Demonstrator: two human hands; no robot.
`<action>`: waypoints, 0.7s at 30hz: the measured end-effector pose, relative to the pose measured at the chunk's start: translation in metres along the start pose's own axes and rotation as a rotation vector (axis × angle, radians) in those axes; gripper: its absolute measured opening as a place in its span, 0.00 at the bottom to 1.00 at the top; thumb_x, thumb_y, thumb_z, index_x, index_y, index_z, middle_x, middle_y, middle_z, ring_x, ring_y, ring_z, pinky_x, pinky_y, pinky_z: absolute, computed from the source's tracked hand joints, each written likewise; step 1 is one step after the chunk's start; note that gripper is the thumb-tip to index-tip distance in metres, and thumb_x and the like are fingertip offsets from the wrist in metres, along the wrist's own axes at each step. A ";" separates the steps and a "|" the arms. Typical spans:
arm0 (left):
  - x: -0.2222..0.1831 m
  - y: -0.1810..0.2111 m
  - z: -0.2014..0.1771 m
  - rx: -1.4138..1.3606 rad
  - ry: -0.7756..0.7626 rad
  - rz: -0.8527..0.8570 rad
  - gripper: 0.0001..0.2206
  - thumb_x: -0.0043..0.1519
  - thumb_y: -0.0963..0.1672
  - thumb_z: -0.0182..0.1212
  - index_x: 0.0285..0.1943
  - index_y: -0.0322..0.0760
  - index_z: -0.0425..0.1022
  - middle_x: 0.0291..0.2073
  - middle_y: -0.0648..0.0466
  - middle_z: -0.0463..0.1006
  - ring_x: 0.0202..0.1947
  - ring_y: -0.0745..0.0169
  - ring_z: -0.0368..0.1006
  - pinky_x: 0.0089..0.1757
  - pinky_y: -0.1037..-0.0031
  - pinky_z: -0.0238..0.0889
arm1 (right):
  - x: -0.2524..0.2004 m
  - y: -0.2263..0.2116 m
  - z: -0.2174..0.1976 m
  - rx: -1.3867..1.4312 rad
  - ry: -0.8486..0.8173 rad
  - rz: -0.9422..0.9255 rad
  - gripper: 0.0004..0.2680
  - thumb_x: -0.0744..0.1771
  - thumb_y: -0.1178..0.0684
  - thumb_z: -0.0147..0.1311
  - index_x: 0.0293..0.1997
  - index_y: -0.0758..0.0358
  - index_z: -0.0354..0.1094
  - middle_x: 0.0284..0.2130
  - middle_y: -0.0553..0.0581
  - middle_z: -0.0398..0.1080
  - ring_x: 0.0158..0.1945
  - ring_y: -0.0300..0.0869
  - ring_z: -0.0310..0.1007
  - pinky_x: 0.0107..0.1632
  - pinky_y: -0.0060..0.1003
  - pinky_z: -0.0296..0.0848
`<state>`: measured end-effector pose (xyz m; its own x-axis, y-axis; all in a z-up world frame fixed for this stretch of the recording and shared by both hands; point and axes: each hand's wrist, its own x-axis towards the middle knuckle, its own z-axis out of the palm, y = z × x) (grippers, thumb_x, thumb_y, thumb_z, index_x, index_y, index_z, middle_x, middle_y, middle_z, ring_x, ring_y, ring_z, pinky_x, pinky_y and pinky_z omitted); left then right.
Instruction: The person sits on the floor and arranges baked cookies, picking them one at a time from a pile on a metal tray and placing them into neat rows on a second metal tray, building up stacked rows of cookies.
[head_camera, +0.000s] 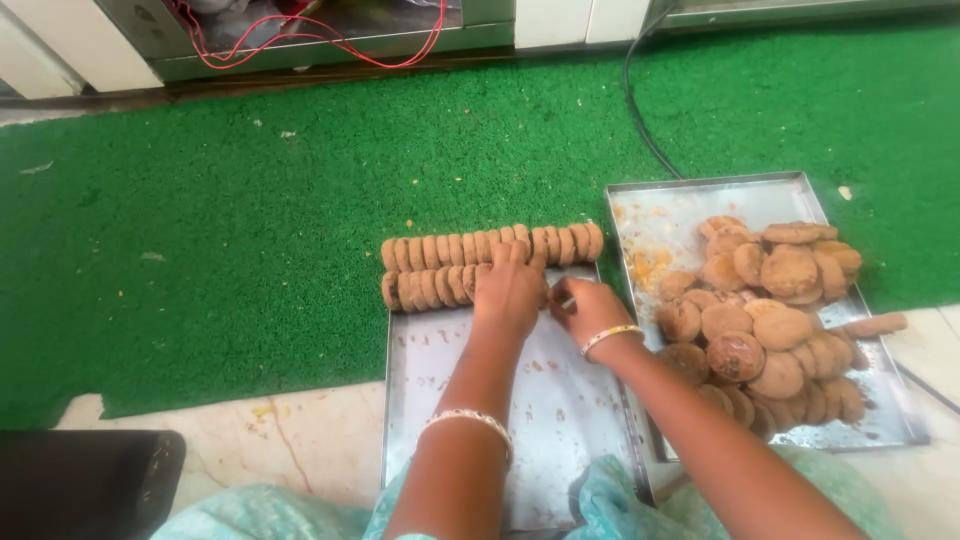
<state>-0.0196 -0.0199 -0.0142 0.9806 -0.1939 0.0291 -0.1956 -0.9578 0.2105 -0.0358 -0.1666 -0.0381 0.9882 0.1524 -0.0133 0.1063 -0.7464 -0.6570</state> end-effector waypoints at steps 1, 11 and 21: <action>-0.001 0.001 -0.001 0.001 0.002 -0.001 0.23 0.58 0.45 0.67 0.63 0.43 0.70 0.58 0.50 0.66 0.64 0.52 0.58 0.51 0.53 0.65 | -0.001 0.000 -0.001 0.000 0.000 -0.003 0.07 0.65 0.54 0.59 0.42 0.64 0.74 0.39 0.64 0.79 0.42 0.52 0.81 0.46 0.43 0.76; 0.009 0.001 0.021 0.179 -0.086 0.024 0.20 0.60 0.44 0.64 0.63 0.47 0.73 0.62 0.56 0.68 0.66 0.56 0.59 0.54 0.51 0.62 | -0.004 0.008 0.000 -0.092 -0.096 0.119 0.11 0.64 0.53 0.60 0.48 0.62 0.71 0.39 0.61 0.80 0.44 0.52 0.81 0.49 0.43 0.76; 0.019 0.008 0.023 0.334 -0.126 0.055 0.22 0.58 0.49 0.66 0.63 0.49 0.71 0.62 0.55 0.69 0.70 0.51 0.51 0.55 0.49 0.57 | -0.005 0.016 -0.002 -0.171 -0.132 0.103 0.10 0.64 0.52 0.61 0.48 0.60 0.74 0.43 0.60 0.79 0.47 0.52 0.80 0.52 0.43 0.75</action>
<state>-0.0027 -0.0359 -0.0347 0.9634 -0.2513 -0.0934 -0.2615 -0.9577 -0.1201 -0.0388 -0.1804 -0.0467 0.9731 0.1443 -0.1796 0.0333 -0.8594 -0.5102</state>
